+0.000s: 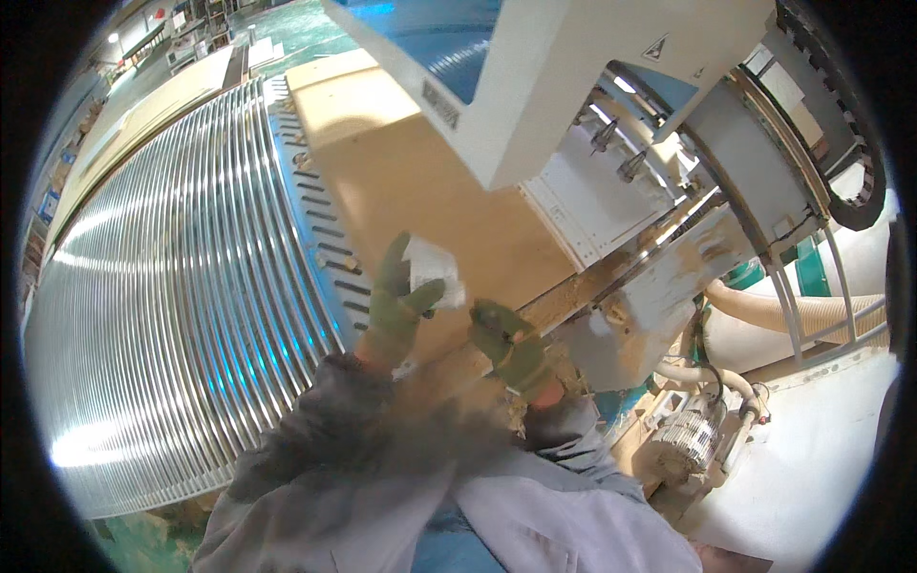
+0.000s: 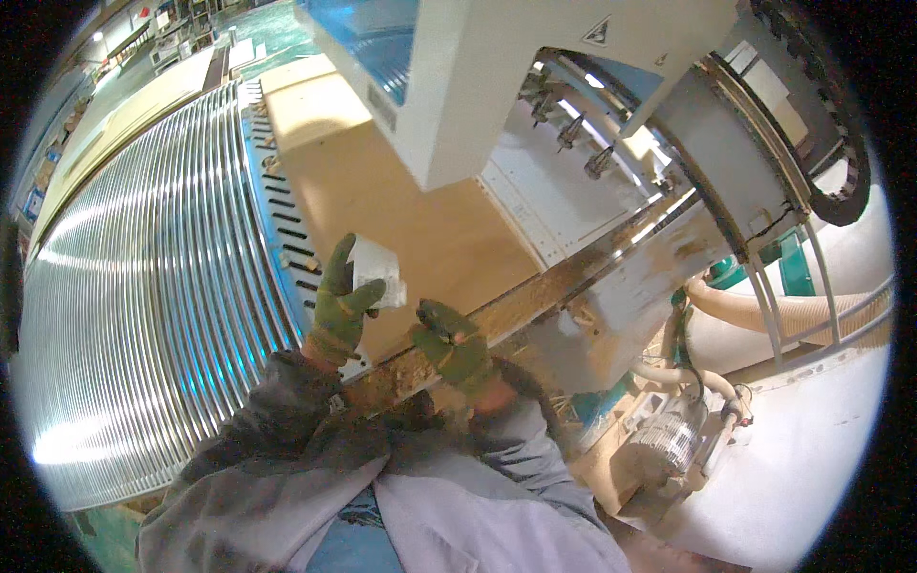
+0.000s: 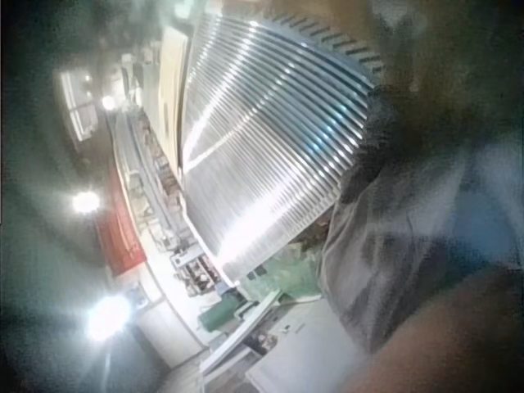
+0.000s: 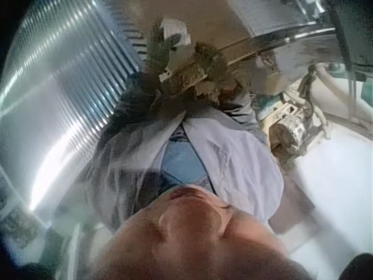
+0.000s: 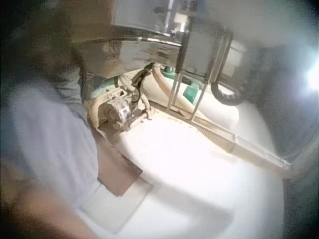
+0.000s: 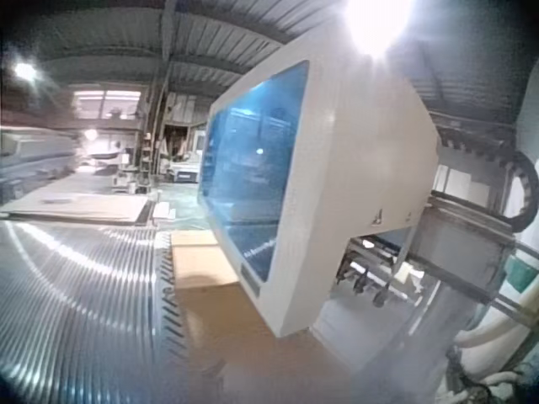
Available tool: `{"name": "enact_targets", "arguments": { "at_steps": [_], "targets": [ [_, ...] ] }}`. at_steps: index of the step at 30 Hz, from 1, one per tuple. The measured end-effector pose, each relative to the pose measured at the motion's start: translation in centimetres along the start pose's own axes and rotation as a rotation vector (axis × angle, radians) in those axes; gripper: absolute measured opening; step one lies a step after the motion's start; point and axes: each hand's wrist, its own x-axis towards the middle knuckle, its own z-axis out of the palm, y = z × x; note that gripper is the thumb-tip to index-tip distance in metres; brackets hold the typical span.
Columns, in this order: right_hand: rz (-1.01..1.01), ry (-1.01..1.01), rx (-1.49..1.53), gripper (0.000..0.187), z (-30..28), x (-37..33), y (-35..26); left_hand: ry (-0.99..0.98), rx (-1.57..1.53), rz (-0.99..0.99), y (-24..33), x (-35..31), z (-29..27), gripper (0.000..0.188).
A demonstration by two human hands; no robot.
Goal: The person handles white rectangular panels and small white components in a workshop. They place panels on a conveyor, wipe surfaces, and position components along panel edges. The person moves between the conveyor and a workbench, handling multiple panels and components.
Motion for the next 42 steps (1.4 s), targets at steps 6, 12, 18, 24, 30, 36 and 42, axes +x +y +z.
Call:
{"name": "enact_targets", "arguments": {
  "at_steps": [6,12,18,24,30,36,42],
  "targets": [
    [-0.165,-0.018,-0.500,0.056,12.2,-0.7,-5.9,-0.016,-0.005,0.038,5.1,-4.6,1.3,0.090],
    [-0.150,0.004,-0.412,0.050,14.7,-0.8,-5.0,-0.088,0.066,0.107,6.3,-6.7,-0.7,0.092],
    [-0.077,-0.008,-0.476,0.055,14.1,-0.5,-4.4,-0.177,0.147,0.258,6.6,-7.3,-1.2,0.101],
    [-0.236,-0.046,-0.493,0.059,12.6,-1.3,-5.0,-0.138,0.163,0.201,6.8,-6.1,0.7,0.098],
    [-0.888,0.077,-1.290,0.065,10.1,-0.6,-8.6,-0.185,0.193,0.074,6.0,-5.3,1.5,0.094],
    [-0.692,-0.135,-1.178,0.044,8.3,-0.7,-10.2,-0.320,0.342,0.090,5.1,-4.4,1.7,0.080],
    [-0.477,-0.196,-1.062,0.032,7.1,-1.8,-10.3,-0.395,0.474,-0.089,7.0,-4.9,3.2,0.066]
  ]
}}
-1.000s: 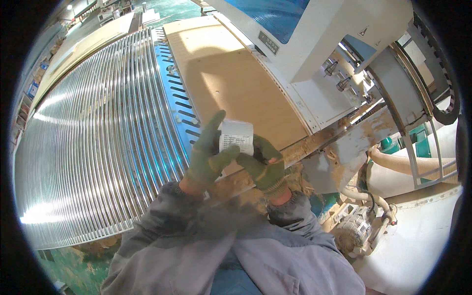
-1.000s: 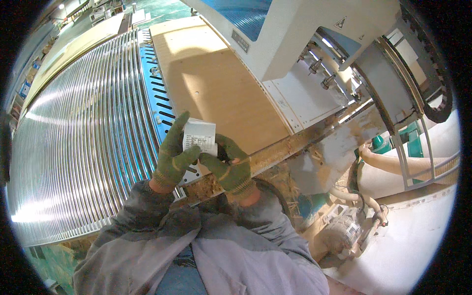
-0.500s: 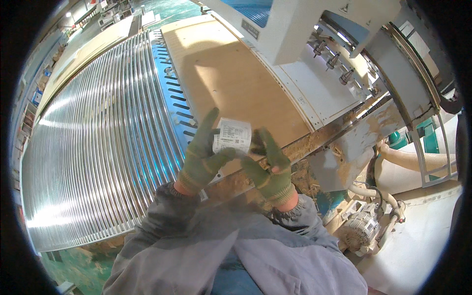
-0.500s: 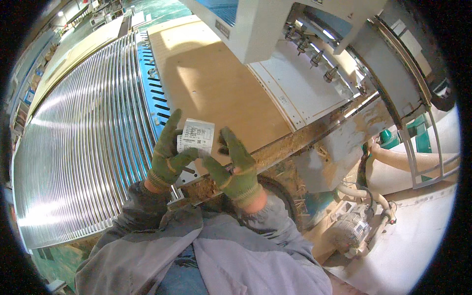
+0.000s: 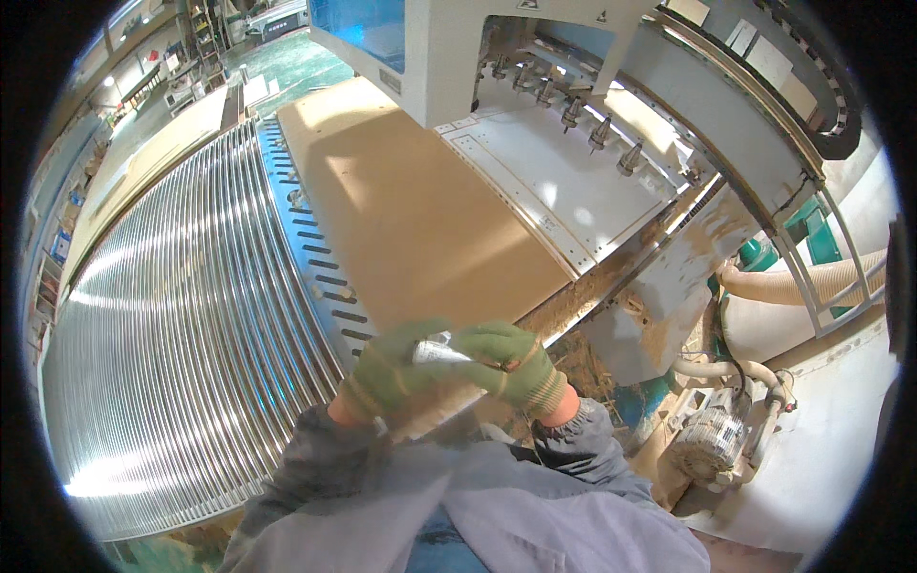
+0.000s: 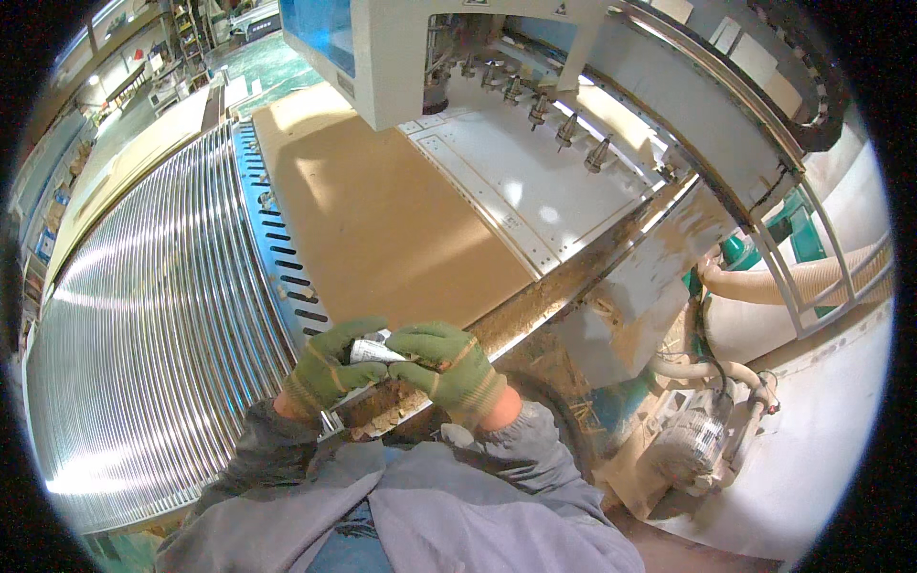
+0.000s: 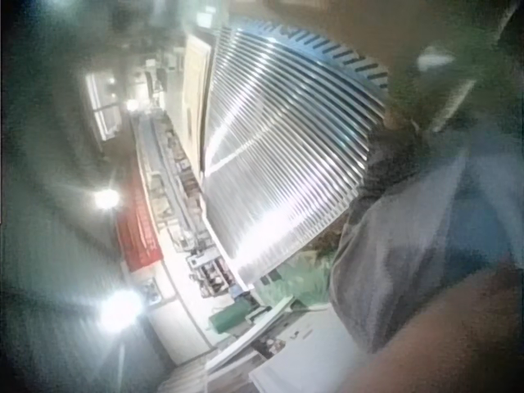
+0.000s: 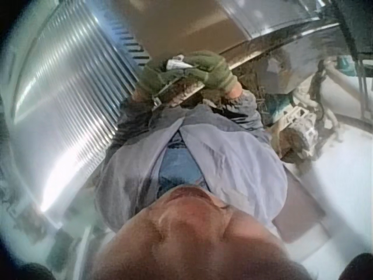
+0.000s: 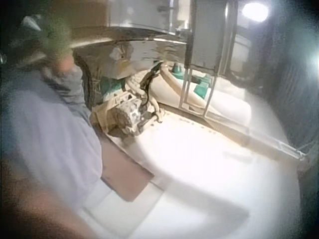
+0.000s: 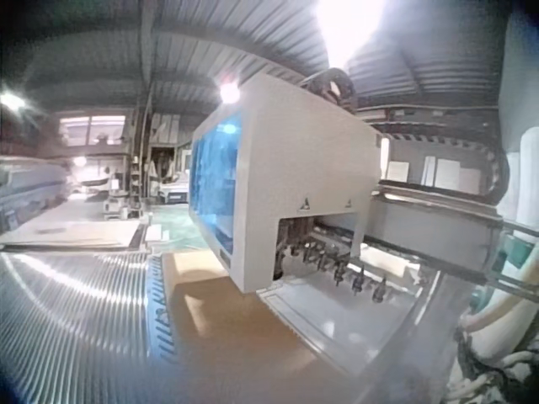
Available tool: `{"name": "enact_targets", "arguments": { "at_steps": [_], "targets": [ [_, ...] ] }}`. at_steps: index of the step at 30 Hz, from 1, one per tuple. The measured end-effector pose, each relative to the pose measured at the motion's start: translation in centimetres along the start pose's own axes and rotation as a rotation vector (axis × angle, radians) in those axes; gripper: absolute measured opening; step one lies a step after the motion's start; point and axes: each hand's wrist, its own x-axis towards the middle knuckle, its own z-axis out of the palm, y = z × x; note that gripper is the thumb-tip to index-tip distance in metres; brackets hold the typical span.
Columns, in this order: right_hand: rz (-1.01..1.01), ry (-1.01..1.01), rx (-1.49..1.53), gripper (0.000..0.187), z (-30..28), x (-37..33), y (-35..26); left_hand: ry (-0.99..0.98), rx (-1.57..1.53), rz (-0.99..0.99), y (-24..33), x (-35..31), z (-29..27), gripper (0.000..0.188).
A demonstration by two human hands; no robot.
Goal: The person handles white rectangular panels and small white components in a workshop. They place panels on a conveyor, wipe surfaces, and position components along panel edges. The person moves between the conveyor and a workbench, handling multiple panels and components.
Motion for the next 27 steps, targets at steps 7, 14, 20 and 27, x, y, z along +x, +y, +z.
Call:
{"name": "enact_targets", "arguments": {
  "at_steps": [7,14,20,27],
  "targets": [
    [0.010,-0.037,0.089,0.027,-0.3,-1.0,0.5,-0.031,0.008,0.075,-1.2,-0.3,0.2,0.063],
    [-0.236,0.032,-0.124,0.017,-0.1,-1.2,1.5,-0.040,0.021,0.205,-0.9,-0.1,0.5,0.048],
    [0.110,0.153,0.141,0.019,1.1,-1.5,1.3,-0.033,0.212,0.207,-0.3,0.3,0.8,0.050],
    [0.324,0.359,0.259,0.020,-0.2,-0.1,5.6,0.242,0.291,0.237,-8.9,5.7,-1.7,0.060]
  ]
}}
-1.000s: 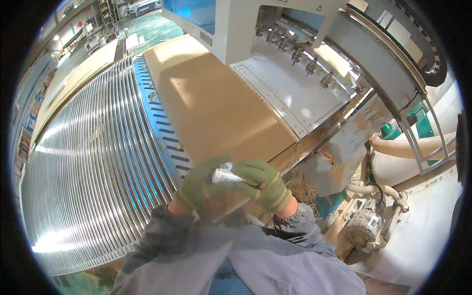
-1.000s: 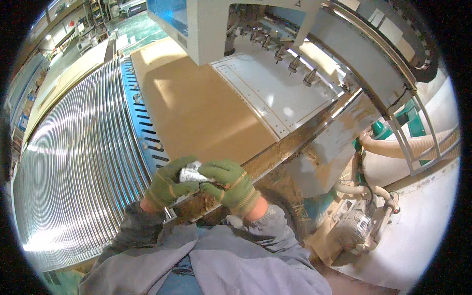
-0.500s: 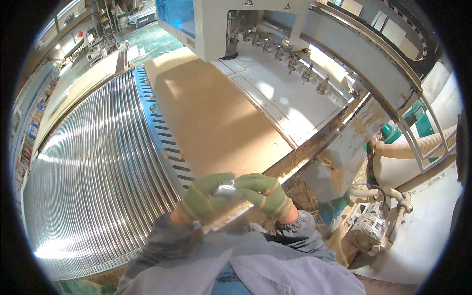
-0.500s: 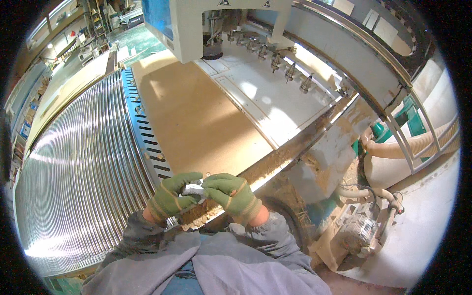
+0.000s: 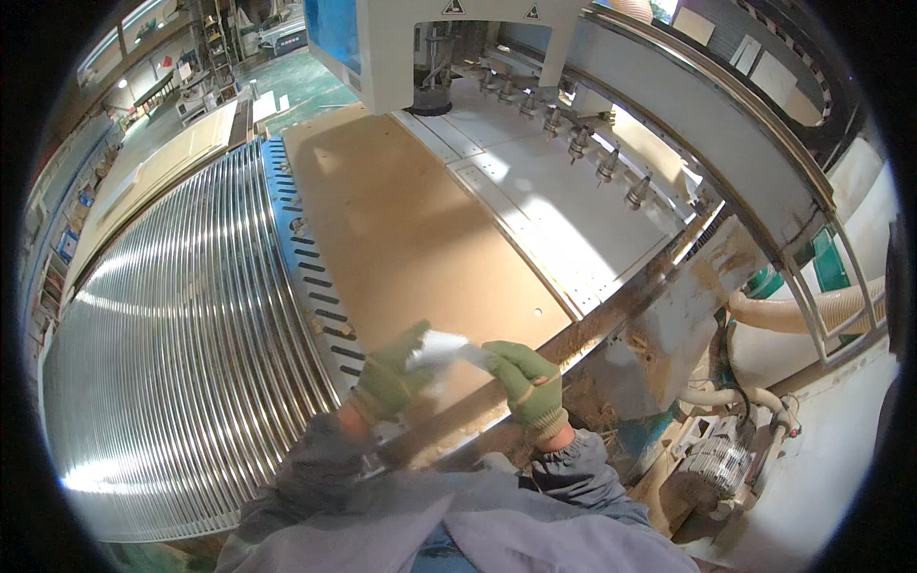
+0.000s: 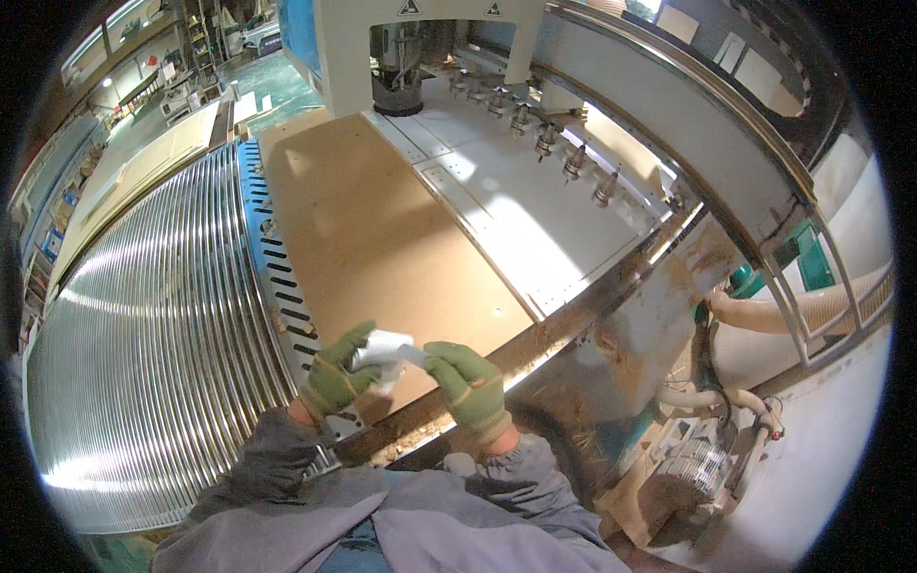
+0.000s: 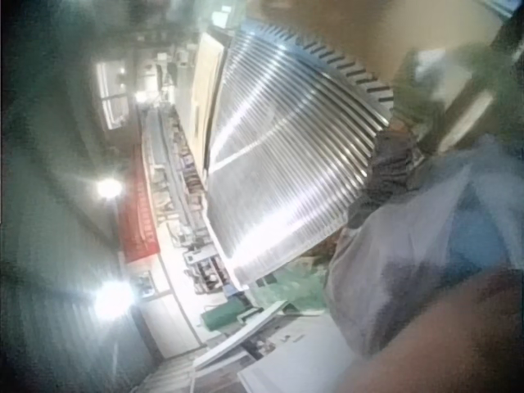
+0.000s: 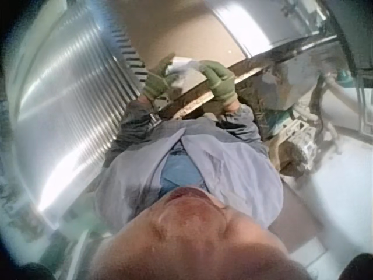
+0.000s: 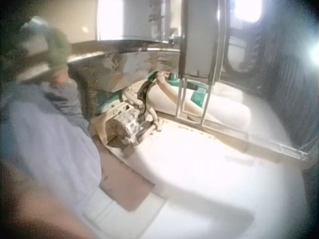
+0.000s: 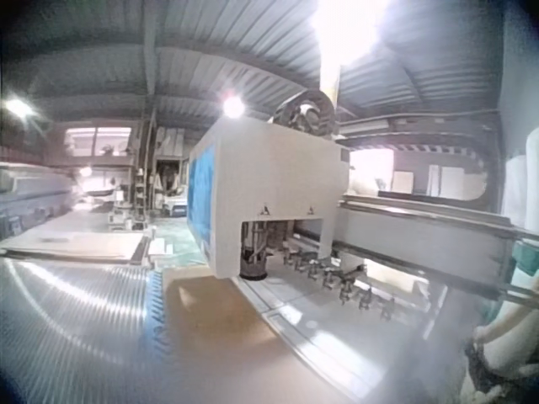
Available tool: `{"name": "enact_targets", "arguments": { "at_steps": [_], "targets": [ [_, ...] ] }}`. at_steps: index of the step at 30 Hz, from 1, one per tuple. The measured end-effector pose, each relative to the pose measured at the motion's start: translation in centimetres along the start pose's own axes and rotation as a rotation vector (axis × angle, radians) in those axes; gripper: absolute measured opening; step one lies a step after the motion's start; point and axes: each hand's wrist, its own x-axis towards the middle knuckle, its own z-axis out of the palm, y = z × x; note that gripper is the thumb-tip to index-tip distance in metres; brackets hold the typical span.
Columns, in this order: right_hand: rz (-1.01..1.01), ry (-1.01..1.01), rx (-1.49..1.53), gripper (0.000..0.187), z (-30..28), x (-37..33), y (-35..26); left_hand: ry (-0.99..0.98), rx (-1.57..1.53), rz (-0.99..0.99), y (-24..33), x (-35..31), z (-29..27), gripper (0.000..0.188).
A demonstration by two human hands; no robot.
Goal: The person handles white rectangular panels and small white components in a workshop. They place panels on a conveyor, wipe surfaces, and position components along panel edges. The person moves between the conveyor and a workbench, handling multiple panels and components.
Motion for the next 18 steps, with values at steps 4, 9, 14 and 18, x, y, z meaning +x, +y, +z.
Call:
{"name": "enact_targets", "arguments": {
  "at_steps": [4,9,14,18],
  "targets": [
    [-0.076,0.071,-0.224,0.018,-2.2,8.9,5.5,0.190,0.111,-0.207,-7.1,5.7,-1.1,0.072],
    [-0.492,0.241,-0.622,0.018,-3.3,31.6,14.3,0.408,-0.061,-0.479,-13.5,10.2,-1.2,0.056],
    [-0.469,0.103,-1.120,0.021,-0.8,55.7,21.9,0.406,0.222,-0.476,-13.7,9.7,-0.7,0.047],
    [-0.473,0.000,-1.393,0.023,3.0,66.0,27.0,0.355,0.331,-0.450,-13.2,10.1,-1.2,0.040]
  ]
}}
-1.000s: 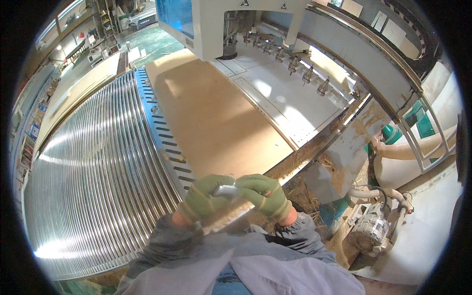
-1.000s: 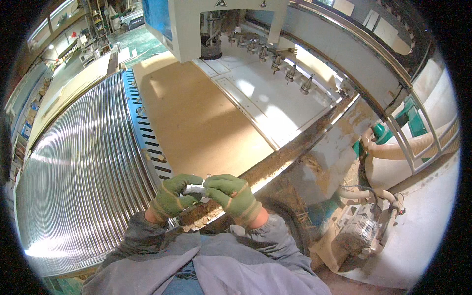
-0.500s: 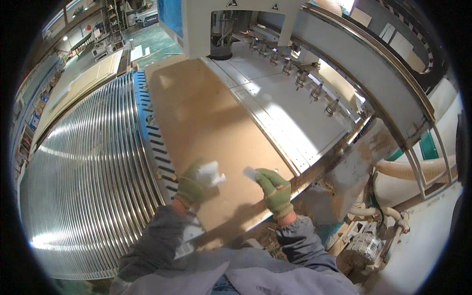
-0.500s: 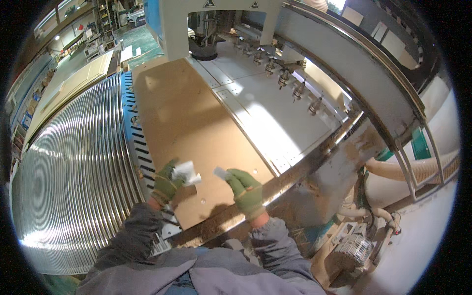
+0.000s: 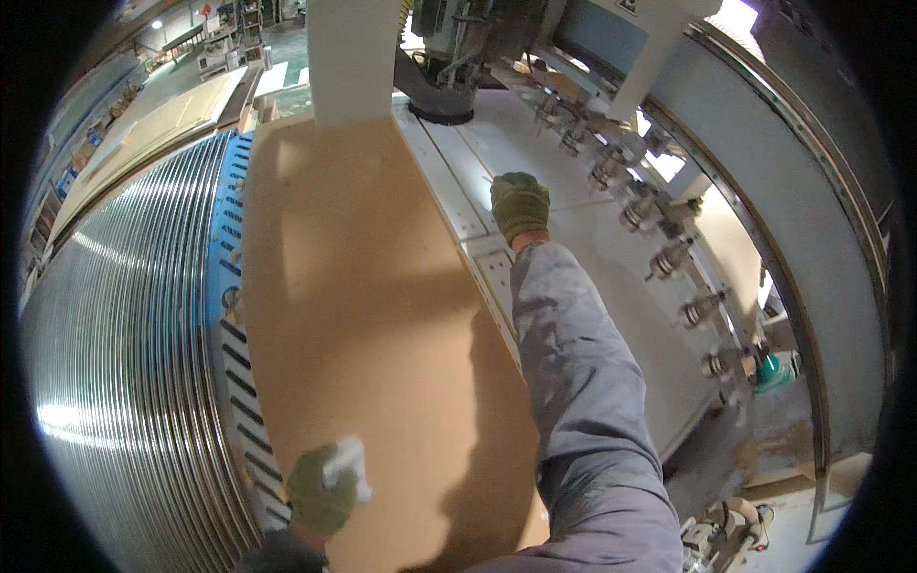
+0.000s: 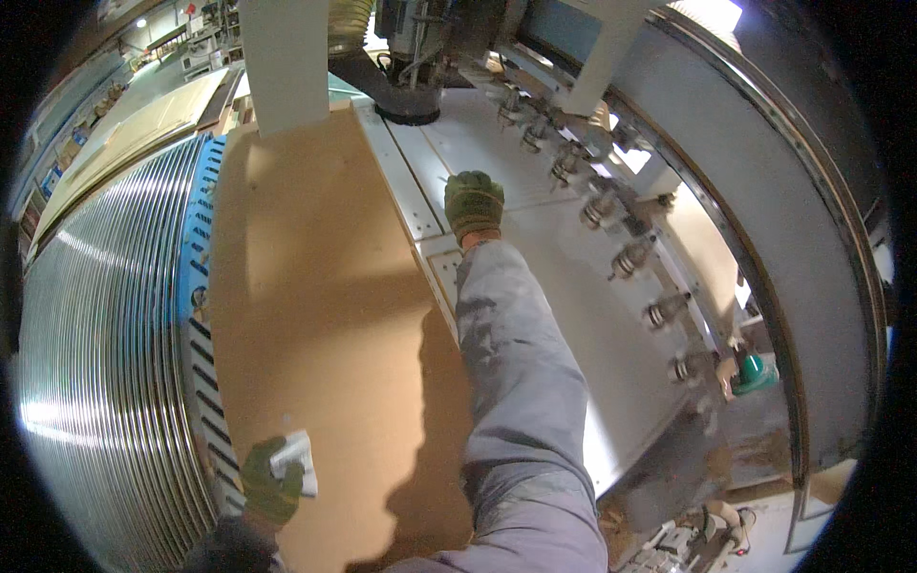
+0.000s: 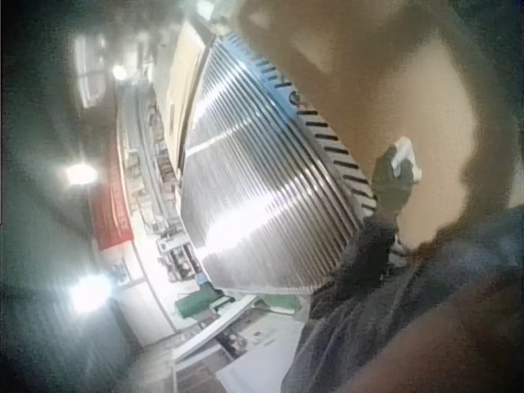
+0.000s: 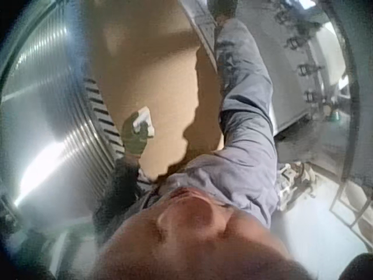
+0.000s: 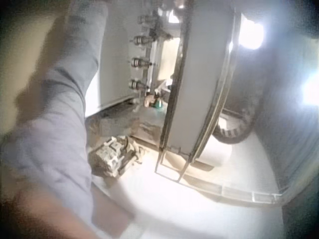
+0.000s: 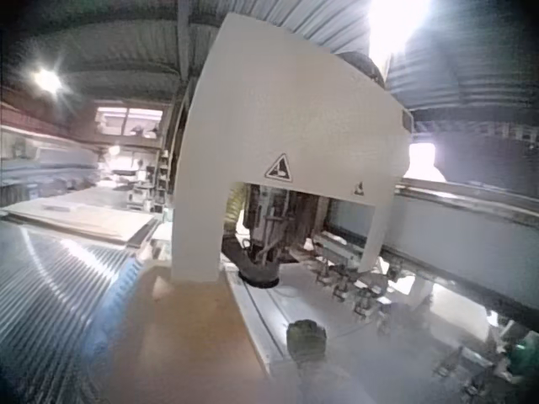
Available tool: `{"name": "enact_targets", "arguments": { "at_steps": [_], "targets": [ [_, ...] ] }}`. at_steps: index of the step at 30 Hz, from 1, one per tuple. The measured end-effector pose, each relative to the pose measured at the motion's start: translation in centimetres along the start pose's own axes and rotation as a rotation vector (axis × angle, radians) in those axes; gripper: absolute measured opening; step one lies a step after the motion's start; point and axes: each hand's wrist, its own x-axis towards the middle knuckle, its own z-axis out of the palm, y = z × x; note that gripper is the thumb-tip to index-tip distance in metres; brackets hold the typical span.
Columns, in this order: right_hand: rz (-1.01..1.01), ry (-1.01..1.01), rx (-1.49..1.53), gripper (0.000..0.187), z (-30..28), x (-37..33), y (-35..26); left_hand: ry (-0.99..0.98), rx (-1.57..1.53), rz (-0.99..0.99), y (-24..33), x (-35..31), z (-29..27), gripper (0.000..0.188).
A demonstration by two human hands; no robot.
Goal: The person handles white rectangular panels and small white components in a workshop. They place panels on a conveyor, wipe surfaces, and position components along panel edges. The person moves between the conveyor and a workbench, handling multiple panels and components.
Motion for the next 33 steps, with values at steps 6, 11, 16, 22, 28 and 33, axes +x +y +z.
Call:
{"name": "enact_targets", "arguments": {
  "at_steps": [6,11,16,22,28,33],
  "targets": [
    [-0.029,-0.550,0.019,0.045,2.9,2.2,-1.1,0.120,0.194,0.154,-1.5,0.2,0.5,0.043],
    [0.002,-0.506,0.223,0.075,0.8,1.1,-2.6,0.132,0.078,0.045,-1.9,-0.1,1.2,0.041],
    [-0.222,-0.745,0.149,0.074,-6.6,-4.4,-3.3,-0.041,-0.154,-0.114,-1.0,-0.8,0.6,0.037],
    [-0.024,-0.125,0.729,0.052,-24.8,-30.7,-7.6,0.007,-0.075,0.071,-1.9,-0.5,0.9,0.056],
    [-0.351,-0.355,0.508,0.043,-36.2,-59.2,-17.5,-0.012,-0.437,0.276,0.0,-6.9,-2.0,0.062],
    [0.150,-0.575,0.964,0.045,-39.5,-70.6,-25.1,-0.092,-0.644,0.331,5.6,-15.8,-8.8,0.077]
  ]
}}
